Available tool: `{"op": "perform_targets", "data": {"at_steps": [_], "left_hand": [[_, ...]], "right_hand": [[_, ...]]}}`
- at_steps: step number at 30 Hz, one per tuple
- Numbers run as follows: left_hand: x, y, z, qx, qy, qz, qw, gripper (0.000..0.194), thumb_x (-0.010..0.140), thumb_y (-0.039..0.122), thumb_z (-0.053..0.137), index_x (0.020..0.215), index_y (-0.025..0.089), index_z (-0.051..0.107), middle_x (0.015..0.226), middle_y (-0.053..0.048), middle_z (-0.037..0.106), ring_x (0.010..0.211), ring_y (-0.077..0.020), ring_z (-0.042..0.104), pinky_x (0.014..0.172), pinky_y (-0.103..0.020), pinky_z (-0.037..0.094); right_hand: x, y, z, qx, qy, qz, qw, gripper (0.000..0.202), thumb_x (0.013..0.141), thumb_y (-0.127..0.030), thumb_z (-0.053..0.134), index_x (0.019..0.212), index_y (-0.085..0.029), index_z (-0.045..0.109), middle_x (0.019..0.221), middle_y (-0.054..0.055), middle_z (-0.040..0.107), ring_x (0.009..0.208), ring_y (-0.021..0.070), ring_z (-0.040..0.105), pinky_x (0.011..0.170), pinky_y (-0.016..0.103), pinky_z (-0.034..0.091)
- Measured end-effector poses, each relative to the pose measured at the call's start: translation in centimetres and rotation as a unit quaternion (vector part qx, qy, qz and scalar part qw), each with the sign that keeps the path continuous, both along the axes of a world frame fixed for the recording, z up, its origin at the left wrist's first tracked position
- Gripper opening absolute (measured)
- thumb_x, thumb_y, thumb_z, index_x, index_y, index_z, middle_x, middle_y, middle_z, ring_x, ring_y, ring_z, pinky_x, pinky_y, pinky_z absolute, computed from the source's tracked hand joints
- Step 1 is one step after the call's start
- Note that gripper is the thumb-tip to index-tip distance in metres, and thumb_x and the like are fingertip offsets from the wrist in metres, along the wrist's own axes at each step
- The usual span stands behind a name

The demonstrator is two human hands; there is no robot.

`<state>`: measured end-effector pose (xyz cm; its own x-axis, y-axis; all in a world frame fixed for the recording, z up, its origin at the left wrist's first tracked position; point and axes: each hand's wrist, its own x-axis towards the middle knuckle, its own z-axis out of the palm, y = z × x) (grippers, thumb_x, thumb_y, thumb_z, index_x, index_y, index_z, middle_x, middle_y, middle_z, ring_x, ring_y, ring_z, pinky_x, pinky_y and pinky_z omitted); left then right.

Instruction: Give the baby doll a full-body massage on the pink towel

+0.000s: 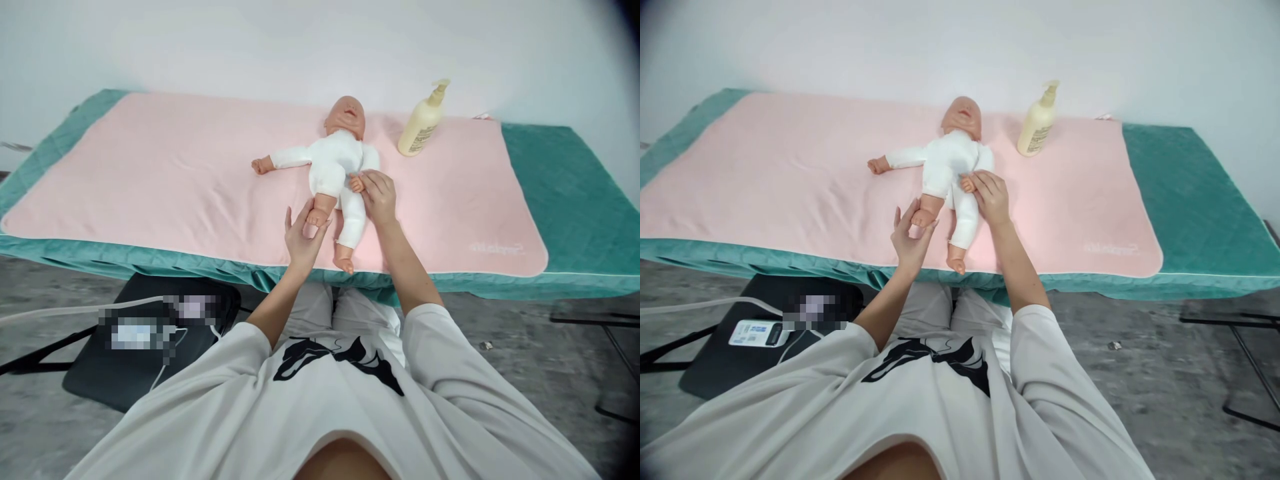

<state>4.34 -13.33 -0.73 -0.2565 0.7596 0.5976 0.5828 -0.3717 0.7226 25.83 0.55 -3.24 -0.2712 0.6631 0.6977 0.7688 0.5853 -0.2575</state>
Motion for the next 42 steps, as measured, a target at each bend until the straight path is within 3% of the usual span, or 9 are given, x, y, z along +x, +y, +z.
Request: {"op": "perform_targets", "data": {"at_steps": [7,13,19,22,26,30,34,42], "left_hand": [[-0.2,-0.3,-0.2,-0.008,0.001,0.003,1.000,0.053,0.087,0.048,0.071,0.134,0.025,0.059,0.131,-0.004,0.068,0.120,-0.0213,0.066,0.127,-0.044,0.027],[-1.2,-1.8,-1.1,-0.015,0.004,0.009,1.000,0.054,0.086,0.051,0.072,0.132,0.024,0.062,0.129,-0.005,0.069,0.128,-0.0242,0.060,0.126,-0.045,0.031],[-2.3,-3.9,-2.1,-0.020,0.059,0.013,0.998,0.058,0.084,0.054,0.072,0.132,0.024,0.061,0.124,-0.006,0.071,0.120,-0.0239,0.066,0.121,-0.042,0.039],[-2.8,-4.7,-2.9,0.011,0.082,0.003,0.997,0.056,0.085,0.050,0.073,0.132,0.023,0.061,0.122,-0.007,0.072,0.110,-0.0237,0.071,0.120,-0.044,0.040],[-3.2,-5.6,-4.5,0.010,0.105,0.009,0.994,0.052,0.085,0.051,0.071,0.127,0.021,0.064,0.119,-0.009,0.073,0.111,-0.0262,0.070,0.117,-0.047,0.042],[-3.4,-6.5,-5.6,-0.025,0.106,0.007,0.994,0.050,0.087,0.051,0.069,0.126,0.020,0.064,0.120,-0.011,0.072,0.114,-0.0273,0.069,0.116,-0.048,0.043],[-3.4,-6.9,-5.6,-0.038,0.104,-0.003,0.994,0.049,0.087,0.049,0.068,0.126,0.019,0.064,0.121,-0.012,0.072,0.116,-0.0274,0.068,0.115,-0.048,0.043],[-3.4,-7.0,-5.9,-0.050,0.097,0.002,0.994,0.051,0.087,0.052,0.067,0.127,0.020,0.064,0.121,-0.012,0.072,0.118,-0.0281,0.067,0.115,-0.049,0.043]], "right_hand": [[0.2,0.0,0.0,-0.006,0.034,-0.001,0.999,0.051,0.101,-0.052,0.034,0.126,-0.019,0.064,0.128,0.015,0.066,0.125,0.0258,0.060,0.111,0.051,0.046],[0.7,0.1,0.0,0.006,0.125,-0.073,0.989,0.065,0.097,-0.066,0.026,0.128,-0.020,0.061,0.125,0.015,0.065,0.121,0.0268,0.060,0.109,0.052,0.047],[1.0,0.6,-0.2,0.050,0.167,-0.100,0.980,0.061,0.099,-0.062,0.028,0.135,-0.019,0.054,0.127,0.014,0.061,0.119,0.0244,0.060,0.107,0.049,0.049],[1.1,0.4,0.0,0.076,0.202,-0.129,0.968,0.062,0.101,-0.059,0.028,0.139,-0.015,0.048,0.131,0.018,0.056,0.124,0.0236,0.055,0.109,0.045,0.047],[1.4,0.6,-0.2,0.076,0.272,-0.171,0.944,0.065,0.101,-0.057,0.029,0.144,-0.010,0.040,0.134,0.024,0.049,0.127,0.0236,0.051,0.106,0.042,0.049],[2.3,1.8,-1.7,0.062,0.322,-0.179,0.927,0.067,0.101,-0.057,0.029,0.151,-0.013,0.027,0.140,0.023,0.040,0.138,0.0283,0.044,0.110,0.055,0.044],[3.0,2.6,-2.9,0.040,0.342,-0.157,0.926,0.060,0.102,-0.052,0.023,0.153,-0.019,0.016,0.142,0.022,0.033,0.142,0.0285,0.039,0.111,0.068,0.035],[4.0,2.9,-3.6,0.035,0.351,-0.134,0.926,0.052,0.102,-0.049,0.022,0.148,-0.023,0.017,0.136,0.019,0.034,0.134,0.0260,0.046,0.108,0.068,0.037]]}}
